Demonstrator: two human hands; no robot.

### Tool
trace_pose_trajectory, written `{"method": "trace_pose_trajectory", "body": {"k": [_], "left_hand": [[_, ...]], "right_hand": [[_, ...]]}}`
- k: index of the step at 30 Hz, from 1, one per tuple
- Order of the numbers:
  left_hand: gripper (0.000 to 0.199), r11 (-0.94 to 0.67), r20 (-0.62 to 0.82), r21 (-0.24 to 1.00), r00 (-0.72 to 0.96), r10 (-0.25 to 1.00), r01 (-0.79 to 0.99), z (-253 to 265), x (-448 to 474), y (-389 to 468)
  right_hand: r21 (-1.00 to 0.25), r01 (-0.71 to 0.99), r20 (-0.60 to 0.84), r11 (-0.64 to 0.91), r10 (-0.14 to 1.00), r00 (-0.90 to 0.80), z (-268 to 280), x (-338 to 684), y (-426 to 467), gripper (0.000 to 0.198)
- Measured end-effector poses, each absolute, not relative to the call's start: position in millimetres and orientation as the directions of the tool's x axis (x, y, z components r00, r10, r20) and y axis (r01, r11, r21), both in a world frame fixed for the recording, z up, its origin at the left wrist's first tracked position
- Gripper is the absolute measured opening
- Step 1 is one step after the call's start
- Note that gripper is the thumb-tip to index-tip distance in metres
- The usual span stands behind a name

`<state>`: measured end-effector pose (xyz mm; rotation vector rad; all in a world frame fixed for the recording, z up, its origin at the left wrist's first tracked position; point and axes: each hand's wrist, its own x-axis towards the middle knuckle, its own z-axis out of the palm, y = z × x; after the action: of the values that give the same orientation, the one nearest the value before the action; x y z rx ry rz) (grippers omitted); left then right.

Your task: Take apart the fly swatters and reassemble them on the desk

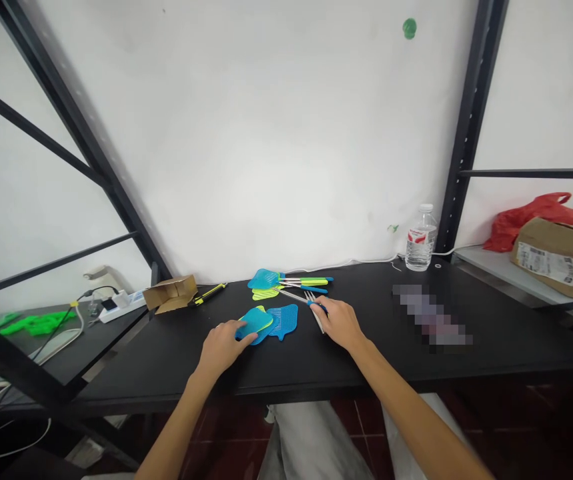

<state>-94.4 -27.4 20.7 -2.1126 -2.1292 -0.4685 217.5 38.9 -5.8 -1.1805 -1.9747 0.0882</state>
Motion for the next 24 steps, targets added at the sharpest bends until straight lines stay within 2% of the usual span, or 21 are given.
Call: {"method": "trace_pose_trajectory", "body": {"k": [5,8,11,13,15,16,18,20,22,24], "left_hand": [[0.049,0.053,0.351,0.173,-0.112,0.930,0.984,30,-97,-23],[0.047,0.034,0.487,0.219,-0.139,0.862,0.975,39,-106,-20],[0.046,-0.043,0.601,0.376,-0.209,0.771,0.926,47,-107,-12],[0.041,-0.135,0.577,0.596,-0.306,0.757,0.791,50,-98,-2],[0.034,-0.245,0.466,0.834,-0.394,0.792,0.494,50,-82,11],[0.033,-0.283,0.399,0.905,-0.407,0.822,0.317,48,-73,17],[0.042,-0.317,0.315,0.946,-0.409,0.856,0.066,44,-54,29],[0.063,-0.338,0.276,0.938,-0.422,0.864,-0.079,37,-39,36],[0.084,-0.363,0.266,0.919,-0.438,0.859,-0.153,28,-32,37],[0.096,-0.388,0.280,0.905,-0.445,0.851,-0.172,19,-31,35]], "right_hand": [[-0.436,0.714,0.599,0.547,0.769,-0.223,-5,218,39,0.038],[-0.432,0.723,0.598,0.539,0.771,-0.218,-5,218,39,0.038],[-0.436,0.724,0.594,0.535,0.775,-0.215,-5,218,39,0.036],[-0.437,0.722,0.597,0.537,0.773,-0.214,-6,219,40,0.036],[-0.436,0.722,0.602,0.538,0.770,-0.210,-5,219,39,0.035],[-0.435,0.722,0.603,0.538,0.770,-0.211,-5,219,39,0.035],[-0.434,0.723,0.604,0.537,0.770,-0.209,-4,219,38,0.034],[-0.436,0.723,0.604,0.536,0.770,-0.207,-4,220,38,0.034],[-0.436,0.724,0.606,0.534,0.769,-0.202,-4,220,38,0.034],[-0.435,0.722,0.608,0.538,0.767,-0.206,-5,221,39,0.033]]}}
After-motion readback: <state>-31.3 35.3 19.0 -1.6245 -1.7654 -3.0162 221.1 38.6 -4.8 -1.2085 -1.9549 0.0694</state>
